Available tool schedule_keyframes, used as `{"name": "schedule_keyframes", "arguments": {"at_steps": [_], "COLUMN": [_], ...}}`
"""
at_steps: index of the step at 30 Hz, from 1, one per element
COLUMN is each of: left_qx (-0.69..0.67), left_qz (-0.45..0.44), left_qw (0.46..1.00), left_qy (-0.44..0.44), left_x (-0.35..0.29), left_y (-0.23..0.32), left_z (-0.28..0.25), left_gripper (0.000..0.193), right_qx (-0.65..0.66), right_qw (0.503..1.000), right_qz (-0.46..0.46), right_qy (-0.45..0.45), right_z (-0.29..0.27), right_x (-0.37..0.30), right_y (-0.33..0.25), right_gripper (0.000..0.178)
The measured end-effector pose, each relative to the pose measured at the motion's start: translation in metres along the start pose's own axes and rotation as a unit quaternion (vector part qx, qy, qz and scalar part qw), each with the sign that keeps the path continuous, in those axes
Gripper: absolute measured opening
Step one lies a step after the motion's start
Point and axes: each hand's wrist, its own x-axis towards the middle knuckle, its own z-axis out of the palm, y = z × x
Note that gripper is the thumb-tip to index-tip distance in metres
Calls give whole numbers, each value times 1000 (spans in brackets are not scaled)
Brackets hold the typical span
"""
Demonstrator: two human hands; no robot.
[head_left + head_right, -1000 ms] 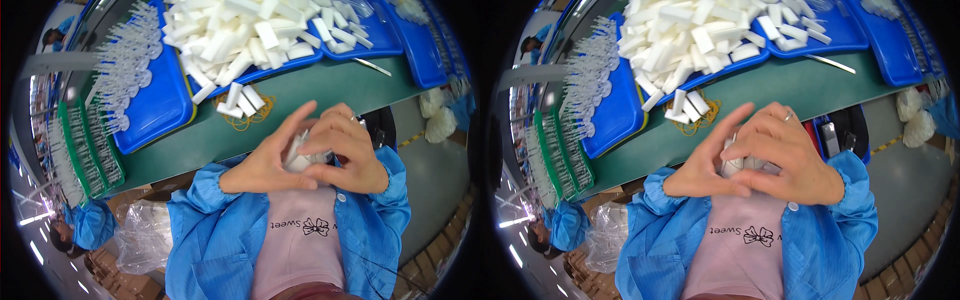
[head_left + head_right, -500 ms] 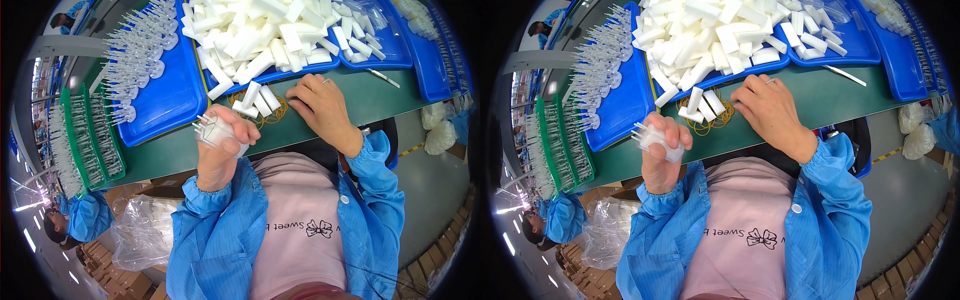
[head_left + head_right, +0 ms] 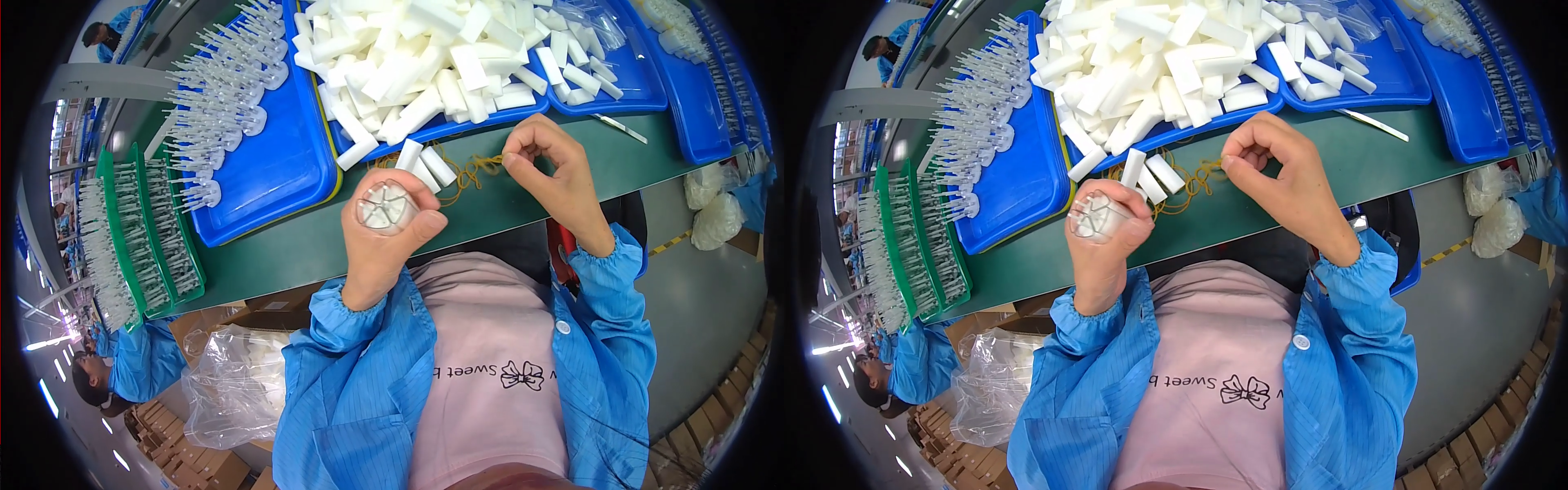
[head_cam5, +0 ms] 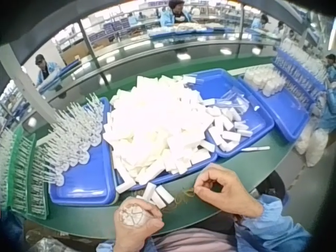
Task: The person places white foam blocks and clear plastic sleeves onto pins on a holder by hand, secures the bundle with a rubber band, and adjusts the foam blocks using tweezers.
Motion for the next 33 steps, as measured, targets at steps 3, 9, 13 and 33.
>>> {"name": "schedule_keyframes", "arguments": {"at_steps": [3,9,13,33], "left_qx": [71,228,248,-255], "left_qz": [47,204,195,-221], "left_qw": [996,951,947,889], "left_qy": [-31,-41,-60,-311], "left_x": [2,13,15,28], "left_y": [-5,-17,-17,16], "left_z": [10,31,37,22], "left_gripper": [34,39,52,82], "right_qx": [23,6,-11,684], "right_qw": [1000,998,997,712], "right_qz": [6,-59,-79,88], "right_qy": [-6,23,14,-133], "right_z": [1,6,9,-31], "right_x": [-3,-10,-13,-13], "right_y": [-5,-19,-25,-19], "right_gripper": [4,7,8,63]}}
